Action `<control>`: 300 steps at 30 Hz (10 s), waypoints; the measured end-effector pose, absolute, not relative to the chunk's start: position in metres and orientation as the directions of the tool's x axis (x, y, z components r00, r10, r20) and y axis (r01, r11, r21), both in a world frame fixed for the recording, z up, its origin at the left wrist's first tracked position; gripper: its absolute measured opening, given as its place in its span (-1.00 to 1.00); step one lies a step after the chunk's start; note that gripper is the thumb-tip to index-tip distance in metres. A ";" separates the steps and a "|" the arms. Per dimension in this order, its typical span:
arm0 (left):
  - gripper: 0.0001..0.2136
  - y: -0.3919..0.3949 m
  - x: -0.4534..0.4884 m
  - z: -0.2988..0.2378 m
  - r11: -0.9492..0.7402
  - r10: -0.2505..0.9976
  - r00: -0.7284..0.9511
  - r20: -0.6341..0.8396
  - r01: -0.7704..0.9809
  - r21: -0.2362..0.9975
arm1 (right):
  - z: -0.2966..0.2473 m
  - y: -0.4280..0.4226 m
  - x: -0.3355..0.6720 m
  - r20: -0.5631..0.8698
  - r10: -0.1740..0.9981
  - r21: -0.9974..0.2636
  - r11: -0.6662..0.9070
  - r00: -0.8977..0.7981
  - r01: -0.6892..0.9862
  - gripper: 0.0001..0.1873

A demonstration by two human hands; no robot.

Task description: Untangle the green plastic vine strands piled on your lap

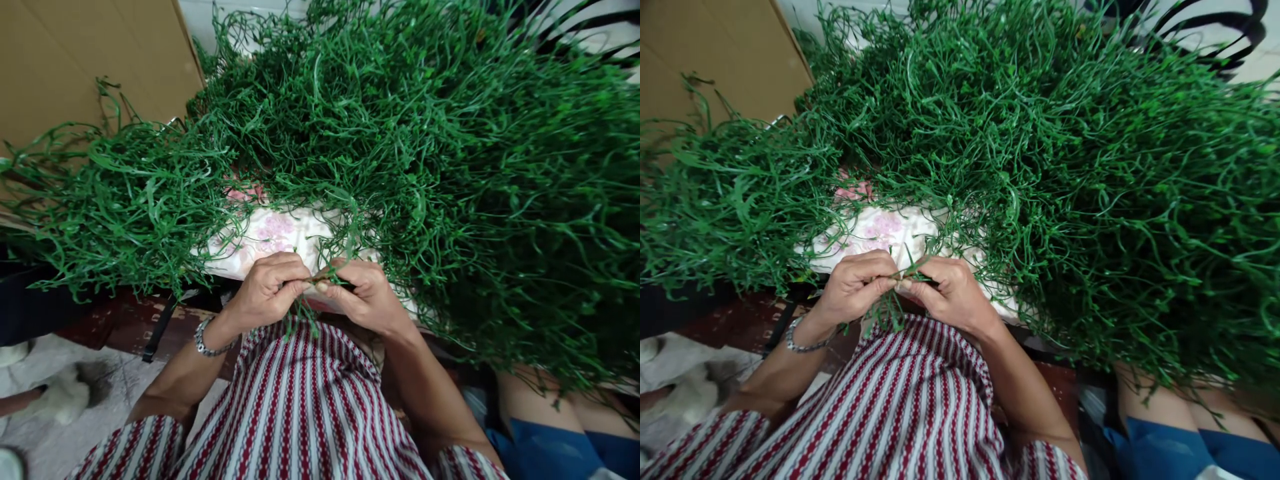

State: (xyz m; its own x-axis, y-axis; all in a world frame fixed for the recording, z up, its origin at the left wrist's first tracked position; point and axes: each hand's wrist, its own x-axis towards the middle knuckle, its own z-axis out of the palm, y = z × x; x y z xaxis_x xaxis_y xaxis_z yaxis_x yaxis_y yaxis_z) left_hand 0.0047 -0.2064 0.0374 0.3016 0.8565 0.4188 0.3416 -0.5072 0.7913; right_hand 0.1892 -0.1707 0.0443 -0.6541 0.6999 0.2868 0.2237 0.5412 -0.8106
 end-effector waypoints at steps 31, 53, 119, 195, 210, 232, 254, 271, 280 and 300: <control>-0.89 -0.203 0.013 0.036 -0.484 0.875 0.202 0.440 0.367 0.794 | 0.033 -0.185 0.183 0.080 0.838 -0.982 0.158 -0.540 0.100 -0.71; -0.87 -0.178 0.015 0.041 -0.127 0.983 0.125 0.138 -0.090 0.988 | 0.056 -0.171 0.214 0.083 0.825 -0.979 0.173 -0.560 0.111 -0.82; -0.88 -0.109 0.049 0.030 -0.279 0.951 0.023 0.307 -0.361 0.890 | 0.028 -0.131 0.174 -0.016 0.939 -0.984 -0.076 -0.345 -0.161 -0.64; -0.85 -0.188 0.037 0.023 -0.006 0.997 0.080 0.023 -0.205 0.979 | 0.039 -0.162 0.199 0.173 0.887 -0.974 0.220 -0.428 0.062 -0.78; -0.94 -0.201 0.038 0.020 -0.548 0.801 0.077 0.593 0.494 0.676 | 0.036 -0.174 0.189 0.015 0.862 -1.000 0.007 -0.507 -0.019 -0.66; -0.91 -0.199 0.049 0.003 -0.337 0.912 -0.286 0.293 -0.119 0.934 | 0.037 -0.184 0.178 0.186 0.838 -0.834 0.410 -0.513 0.368 -0.86; -0.74 -0.200 0.042 0.038 0.170 0.985 0.089 -0.149 -0.673 0.720 | 0.022 -0.181 0.183 0.228 0.699 -0.937 0.346 -0.677 0.041 -0.67; -0.65 -0.212 0.046 0.047 0.140 0.984 0.023 -0.177 -0.713 0.687 | 0.015 -0.181 0.177 0.256 0.631 -0.964 0.223 -0.732 -0.146 -0.57; -0.62 -0.214 0.048 0.045 0.110 0.990 0.021 -0.139 -0.727 0.678 | 0.018 -0.180 0.174 0.253 0.634 -0.965 0.219 -0.731 -0.144 -0.49; -0.83 -0.206 0.038 0.019 -0.020 0.999 -0.033 0.003 -0.538 0.843 | 0.021 -0.176 0.184 0.396 0.771 -0.899 0.437 -0.498 -0.037 -0.69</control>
